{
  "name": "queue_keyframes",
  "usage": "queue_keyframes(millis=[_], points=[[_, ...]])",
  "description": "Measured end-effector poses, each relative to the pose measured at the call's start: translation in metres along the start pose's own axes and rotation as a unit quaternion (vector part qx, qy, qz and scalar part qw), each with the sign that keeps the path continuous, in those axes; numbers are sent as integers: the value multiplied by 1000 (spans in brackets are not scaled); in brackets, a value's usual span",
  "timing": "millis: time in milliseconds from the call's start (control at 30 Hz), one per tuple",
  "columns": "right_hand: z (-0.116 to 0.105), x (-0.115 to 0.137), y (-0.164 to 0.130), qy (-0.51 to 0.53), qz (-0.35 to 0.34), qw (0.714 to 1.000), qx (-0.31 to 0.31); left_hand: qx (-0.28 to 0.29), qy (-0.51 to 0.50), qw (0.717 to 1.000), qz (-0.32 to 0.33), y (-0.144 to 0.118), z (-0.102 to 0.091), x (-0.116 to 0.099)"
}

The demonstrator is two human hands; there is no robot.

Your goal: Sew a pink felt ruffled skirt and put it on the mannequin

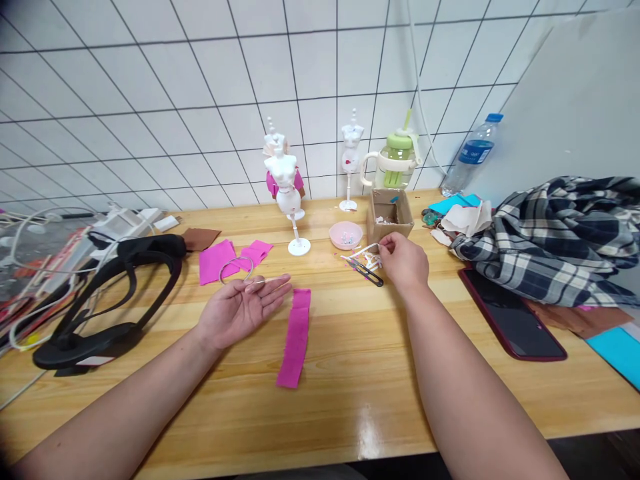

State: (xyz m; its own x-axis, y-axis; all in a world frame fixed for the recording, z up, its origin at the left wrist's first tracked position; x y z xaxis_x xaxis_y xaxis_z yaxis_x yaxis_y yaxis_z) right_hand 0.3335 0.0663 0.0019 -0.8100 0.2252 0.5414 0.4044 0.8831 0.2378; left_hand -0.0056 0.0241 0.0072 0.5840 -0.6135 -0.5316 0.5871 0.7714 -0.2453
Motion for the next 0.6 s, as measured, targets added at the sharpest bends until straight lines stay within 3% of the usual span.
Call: queue_keyframes(millis=[133, 200, 300, 333, 400, 467, 533, 600], points=[[-2, 0, -2, -54, -6, 998, 4, -5, 6, 1000, 2, -1, 0, 0], [-7, 7, -5, -63, -31, 997, -33, -6, 8, 1000, 3, -1, 0, 0], [-14, 27, -19, -10, -104, 989, -105, 1, 13, 1000, 2, -1, 0, 1], [-13, 37, -27, 24, -153, 983, -99, 8, 16, 1000, -1, -1, 1, 1], [-7, 61, -49, 109, -291, 950, -16, 28, 27, 999, -20, -1, 2, 3], [4, 82, -73, 198, -385, 894, 114, 53, 39, 997, -43, -2, 3, 6], [16, 96, -92, 266, -382, 856, 225, 75, 49, 994, -59, -3, 5, 8], [25, 101, -102, 315, -315, 844, 300, 87, 55, 992, -67, -4, 7, 9]])
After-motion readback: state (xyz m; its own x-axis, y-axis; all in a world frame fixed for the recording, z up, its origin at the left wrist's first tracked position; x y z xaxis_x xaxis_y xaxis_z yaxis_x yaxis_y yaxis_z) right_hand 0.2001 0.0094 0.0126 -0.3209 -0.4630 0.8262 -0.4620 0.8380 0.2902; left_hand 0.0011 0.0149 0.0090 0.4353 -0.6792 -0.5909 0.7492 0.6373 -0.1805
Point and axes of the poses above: each hand's wrist, its own y-axis towards the middle knuckle, its own z-axis out of the palm, x = y × z, the point moved 2 cm from there along y, towards the middle knuckle
